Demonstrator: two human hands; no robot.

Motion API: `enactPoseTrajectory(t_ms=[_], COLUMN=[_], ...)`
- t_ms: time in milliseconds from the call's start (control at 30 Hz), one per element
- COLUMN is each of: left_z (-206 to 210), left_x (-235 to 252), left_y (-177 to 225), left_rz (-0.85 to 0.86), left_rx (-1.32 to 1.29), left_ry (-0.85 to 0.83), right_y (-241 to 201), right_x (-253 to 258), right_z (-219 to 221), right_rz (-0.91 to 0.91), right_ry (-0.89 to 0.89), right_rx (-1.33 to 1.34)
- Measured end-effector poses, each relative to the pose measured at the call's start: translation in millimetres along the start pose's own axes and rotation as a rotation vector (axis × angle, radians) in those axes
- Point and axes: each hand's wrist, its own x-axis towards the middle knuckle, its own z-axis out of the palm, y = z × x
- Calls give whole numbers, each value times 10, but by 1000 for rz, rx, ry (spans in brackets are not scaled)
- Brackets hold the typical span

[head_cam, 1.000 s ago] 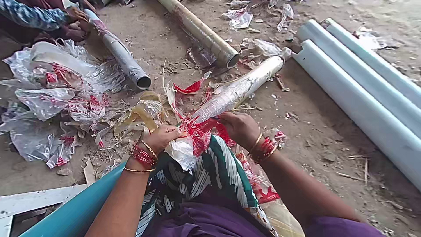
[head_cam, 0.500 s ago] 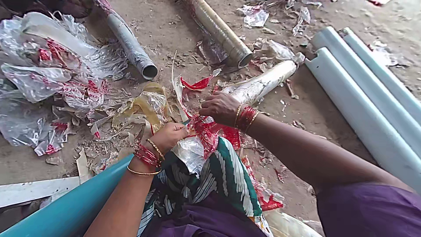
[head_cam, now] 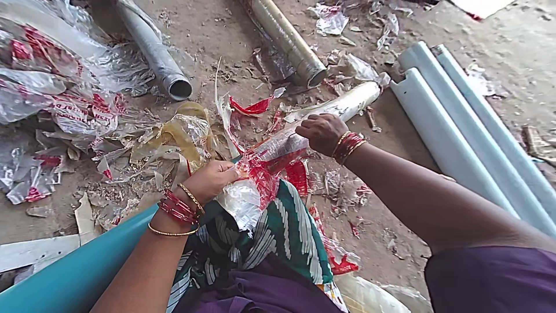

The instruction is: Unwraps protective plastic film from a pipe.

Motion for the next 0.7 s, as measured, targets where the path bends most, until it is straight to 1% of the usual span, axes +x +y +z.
enactPoseTrajectory(t_ms=[67,133,233,300,367,433,533,600,700], left_z=[5,12,9,26,44,58,76,74,85], left_x=[-2,-3,-9,-9,-31,-39,-39,-33,-45], left_y=[0,20,49,65,81,100,86,68,56], left_rz=[1,-14,-31,-37,-38,-35,-36,-37,-14], left_rx=[8,29,21,19,43,69,62,56,103], left_ry=[4,0,12,15,19,34,38,40,20], right_y=[111,144,-22,-142,-187,-177,-269,-400,-473], right_x=[-176,-314,-273,-117,66,264,495,518,366], right_z=[66,65,-104,-268,-321,-337,-354,-351,-215], right_rz=[86,226,570,729,765,757,806,853,903], right_ry=[-1,-49,-151,-191,-201,-223,-355,-400,-338], right_rx=[-22,-36,43,140,203,247,276,242,264])
